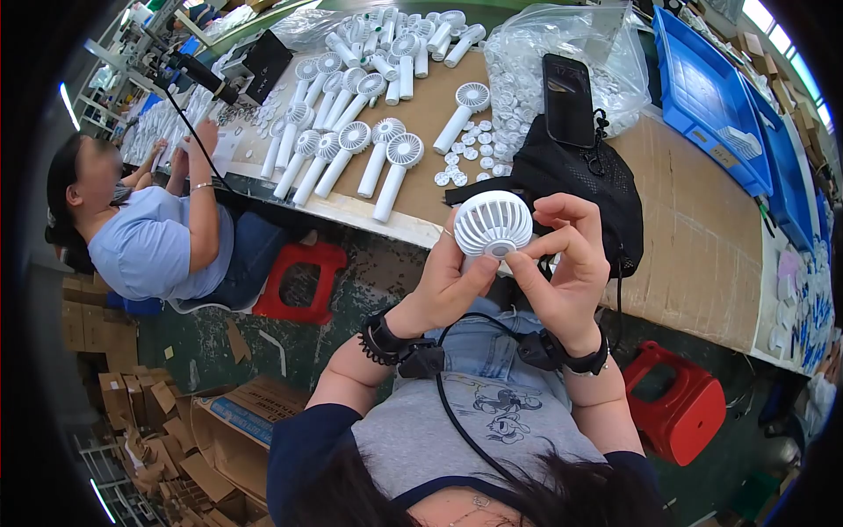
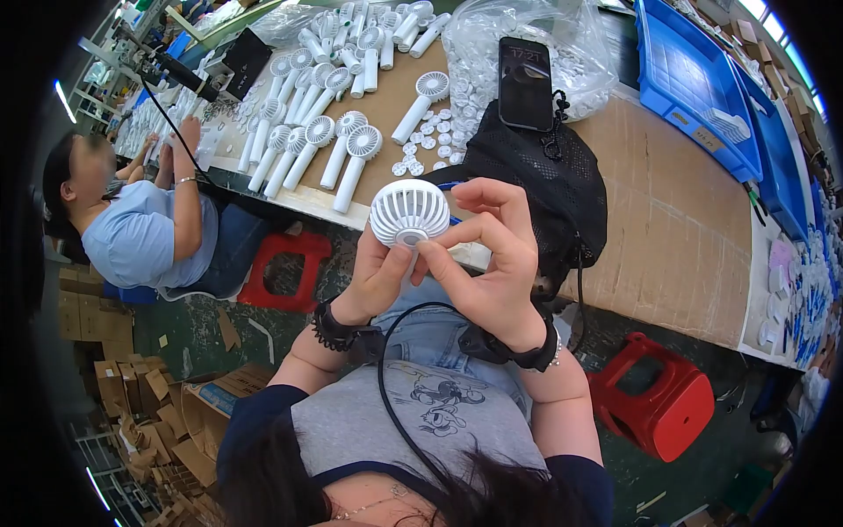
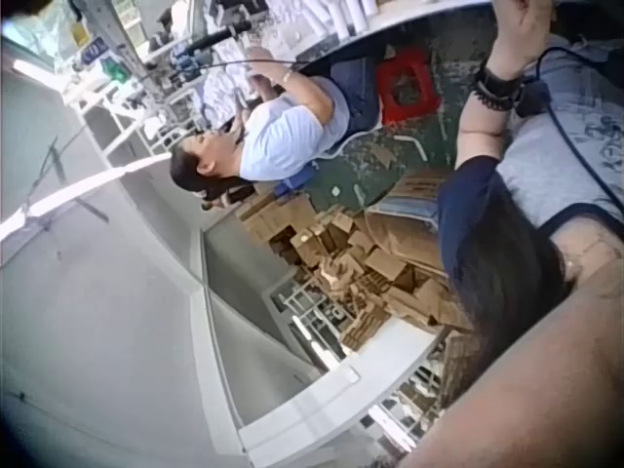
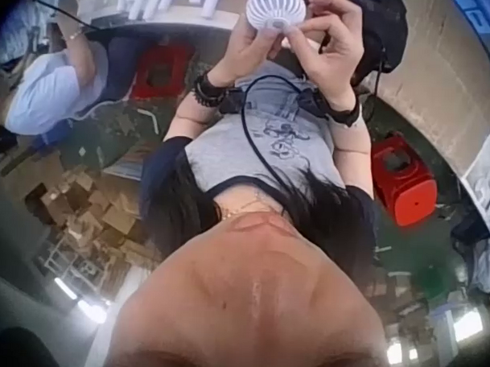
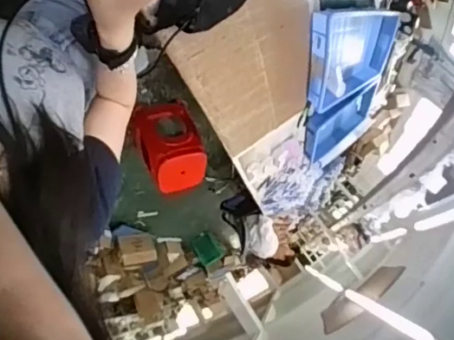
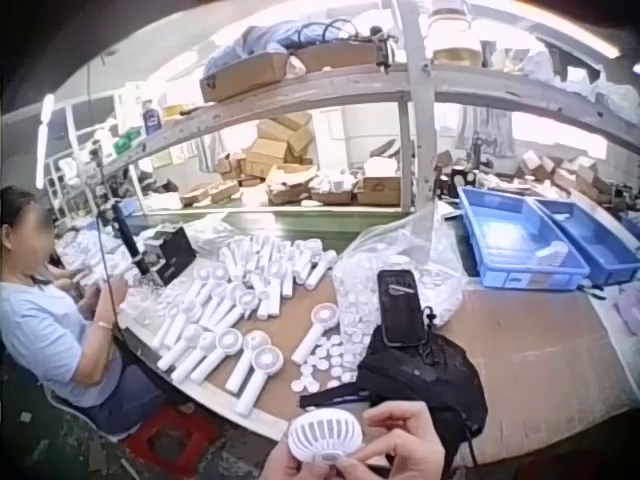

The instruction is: The person picks up a fan and a small white cap, fits the cap onto the center of the fan by hand, and then places the assembled fan into a blue tray.

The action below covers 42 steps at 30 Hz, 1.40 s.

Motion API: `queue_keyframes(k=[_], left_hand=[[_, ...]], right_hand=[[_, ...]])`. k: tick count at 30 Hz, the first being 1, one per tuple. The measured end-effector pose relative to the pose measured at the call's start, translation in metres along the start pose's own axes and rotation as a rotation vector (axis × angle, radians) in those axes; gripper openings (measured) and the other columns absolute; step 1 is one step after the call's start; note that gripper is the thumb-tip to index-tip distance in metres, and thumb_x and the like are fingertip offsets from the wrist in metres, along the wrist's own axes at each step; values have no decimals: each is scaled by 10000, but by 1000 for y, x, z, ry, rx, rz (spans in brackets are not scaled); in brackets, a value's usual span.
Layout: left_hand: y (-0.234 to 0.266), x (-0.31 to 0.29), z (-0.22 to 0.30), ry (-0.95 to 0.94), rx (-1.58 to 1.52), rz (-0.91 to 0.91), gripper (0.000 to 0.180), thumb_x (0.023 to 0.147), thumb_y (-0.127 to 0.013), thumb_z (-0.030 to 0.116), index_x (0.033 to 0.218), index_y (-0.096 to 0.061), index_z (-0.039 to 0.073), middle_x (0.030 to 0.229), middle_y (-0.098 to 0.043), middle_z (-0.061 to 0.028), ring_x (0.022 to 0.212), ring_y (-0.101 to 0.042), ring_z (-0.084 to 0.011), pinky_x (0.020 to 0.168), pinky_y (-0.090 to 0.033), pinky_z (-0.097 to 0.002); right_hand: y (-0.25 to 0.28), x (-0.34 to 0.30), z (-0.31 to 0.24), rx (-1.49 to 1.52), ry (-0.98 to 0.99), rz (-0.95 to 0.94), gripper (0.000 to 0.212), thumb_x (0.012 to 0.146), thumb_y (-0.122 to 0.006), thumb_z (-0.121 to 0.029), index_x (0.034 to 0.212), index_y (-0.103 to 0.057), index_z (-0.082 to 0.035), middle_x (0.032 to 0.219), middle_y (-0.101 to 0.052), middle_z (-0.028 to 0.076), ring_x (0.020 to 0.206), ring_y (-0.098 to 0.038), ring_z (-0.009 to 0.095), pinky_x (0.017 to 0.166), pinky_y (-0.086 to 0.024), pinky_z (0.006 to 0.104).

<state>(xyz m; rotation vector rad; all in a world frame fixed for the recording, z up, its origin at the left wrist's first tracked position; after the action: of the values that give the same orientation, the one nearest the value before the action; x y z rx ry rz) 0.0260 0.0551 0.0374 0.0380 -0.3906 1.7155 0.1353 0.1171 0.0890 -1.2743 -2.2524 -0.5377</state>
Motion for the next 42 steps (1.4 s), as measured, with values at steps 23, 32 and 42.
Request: queue_keyframes(k=[23,32,42], left_hand=[[-1,-3,-4,-2,-2,-46,426,877,-466,152,1230,-257,36,887,-489,-23,567,-415,-18,493,-352,-159],[-1,-1,-5,27,-15,-15,434,876,-467,156,1234,-255,35,874,-493,-26,554,-426,-26,479,-357,-163],[-2,-3,-10,84,-17,-26,452,873,-448,149,1257,-246,23,870,-499,-27,548,-436,-21,473,-366,-166]], right_hand=[[-1,-1,-12,-33,34,53,125,631,-682,8,728,-607,-15,1007,-495,126,913,-496,185,820,-395,299],[-1,0,-7,-25,9,50,115,634,-673,14,713,-595,-16,999,-495,123,901,-498,181,818,-394,297],[-8,5,1,249,-79,120,265,671,-628,38,927,-564,21,1054,-492,127,960,-498,176,836,-395,291]])
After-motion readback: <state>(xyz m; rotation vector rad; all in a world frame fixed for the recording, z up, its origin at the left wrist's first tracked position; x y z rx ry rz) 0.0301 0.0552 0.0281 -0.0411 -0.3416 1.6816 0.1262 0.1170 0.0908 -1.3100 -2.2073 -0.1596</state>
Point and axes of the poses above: each hand's wrist, its own x-axis towards the middle knuckle, its own y-axis out of the back of the hand, z = x × y, the point moved 7 cm from there along x, towards the middle knuckle
